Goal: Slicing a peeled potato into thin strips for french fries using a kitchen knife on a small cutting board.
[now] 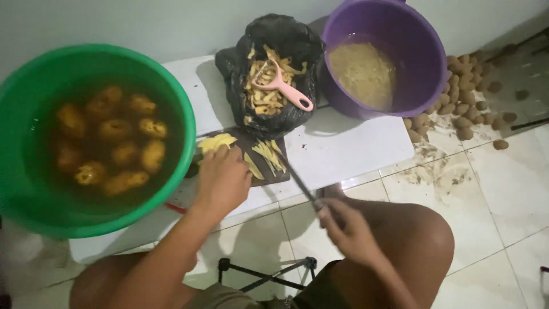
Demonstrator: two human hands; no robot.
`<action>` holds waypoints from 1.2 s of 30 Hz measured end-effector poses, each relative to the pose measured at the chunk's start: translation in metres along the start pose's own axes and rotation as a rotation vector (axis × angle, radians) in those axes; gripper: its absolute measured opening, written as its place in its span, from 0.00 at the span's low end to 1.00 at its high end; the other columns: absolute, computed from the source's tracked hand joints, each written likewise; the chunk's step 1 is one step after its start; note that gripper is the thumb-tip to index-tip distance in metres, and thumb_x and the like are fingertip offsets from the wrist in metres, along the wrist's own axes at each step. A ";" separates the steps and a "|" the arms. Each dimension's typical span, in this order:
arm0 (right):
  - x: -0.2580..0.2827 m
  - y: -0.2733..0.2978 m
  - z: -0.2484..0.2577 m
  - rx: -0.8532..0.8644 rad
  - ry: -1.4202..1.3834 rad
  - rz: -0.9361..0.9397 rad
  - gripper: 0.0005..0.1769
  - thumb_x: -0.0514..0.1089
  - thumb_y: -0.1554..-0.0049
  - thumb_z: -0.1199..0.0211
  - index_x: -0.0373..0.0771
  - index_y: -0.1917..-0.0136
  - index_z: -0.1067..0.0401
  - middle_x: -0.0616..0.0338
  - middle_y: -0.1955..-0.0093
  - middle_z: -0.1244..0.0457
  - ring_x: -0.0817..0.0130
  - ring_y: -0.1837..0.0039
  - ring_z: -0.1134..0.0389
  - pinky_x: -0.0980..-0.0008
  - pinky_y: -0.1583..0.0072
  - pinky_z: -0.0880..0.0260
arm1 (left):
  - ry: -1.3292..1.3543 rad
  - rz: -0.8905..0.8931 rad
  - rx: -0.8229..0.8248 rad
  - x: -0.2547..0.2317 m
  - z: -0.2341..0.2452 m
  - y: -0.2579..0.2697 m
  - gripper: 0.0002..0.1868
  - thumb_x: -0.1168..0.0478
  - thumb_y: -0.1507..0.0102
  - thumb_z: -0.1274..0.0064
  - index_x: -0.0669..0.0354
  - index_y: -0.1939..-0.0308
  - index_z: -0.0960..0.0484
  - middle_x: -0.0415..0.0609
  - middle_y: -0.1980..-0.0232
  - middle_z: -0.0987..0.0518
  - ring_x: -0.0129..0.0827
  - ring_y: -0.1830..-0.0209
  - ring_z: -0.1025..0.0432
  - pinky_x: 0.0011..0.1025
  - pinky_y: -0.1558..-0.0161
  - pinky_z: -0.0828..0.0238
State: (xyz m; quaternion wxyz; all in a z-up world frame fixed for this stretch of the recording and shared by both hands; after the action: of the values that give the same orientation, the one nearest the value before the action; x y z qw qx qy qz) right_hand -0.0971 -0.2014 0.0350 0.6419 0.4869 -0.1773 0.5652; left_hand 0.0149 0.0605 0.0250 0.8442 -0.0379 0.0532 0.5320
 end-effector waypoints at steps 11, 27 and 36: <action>0.028 -0.014 -0.081 -0.226 0.264 0.157 0.23 0.51 0.38 0.46 0.42 0.32 0.34 0.48 0.46 0.29 0.48 0.56 0.27 0.54 0.58 0.30 | 0.021 -0.035 -0.008 0.008 -0.036 0.002 0.05 0.59 0.38 0.44 0.50 0.65 0.12 0.45 0.61 0.21 0.46 0.61 0.26 0.44 0.60 0.32; 0.012 -0.024 -0.087 -0.275 0.247 0.343 0.22 0.44 0.36 0.44 0.39 0.30 0.35 0.51 0.58 0.34 0.59 0.71 0.37 0.61 0.71 0.40 | 0.176 -0.039 -0.131 0.015 -0.034 -0.005 0.05 0.64 0.40 0.46 0.51 0.67 0.14 0.45 0.68 0.24 0.47 0.65 0.28 0.43 0.58 0.31; 0.010 -0.021 -0.066 -0.239 0.154 0.239 0.23 0.48 0.36 0.47 0.37 0.31 0.32 0.56 0.60 0.32 0.66 0.68 0.36 0.66 0.68 0.40 | 0.277 -0.071 -0.278 0.004 -0.024 -0.005 0.07 0.70 0.39 0.47 0.60 0.62 0.13 0.44 0.58 0.18 0.43 0.59 0.30 0.41 0.59 0.30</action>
State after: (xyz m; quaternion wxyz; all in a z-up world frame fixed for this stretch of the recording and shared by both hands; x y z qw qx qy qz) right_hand -0.0962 -0.1391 0.0031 0.6353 0.3379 -0.2501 0.6478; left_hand 0.0204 0.0588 0.0005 0.8337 -0.2287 0.0937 0.4938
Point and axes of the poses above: each hand's wrist, its own y-axis away from the middle knuckle, its own z-axis out of the back of the hand, x = y × z, the point moved 4 cm from there along -y, towards the middle knuckle
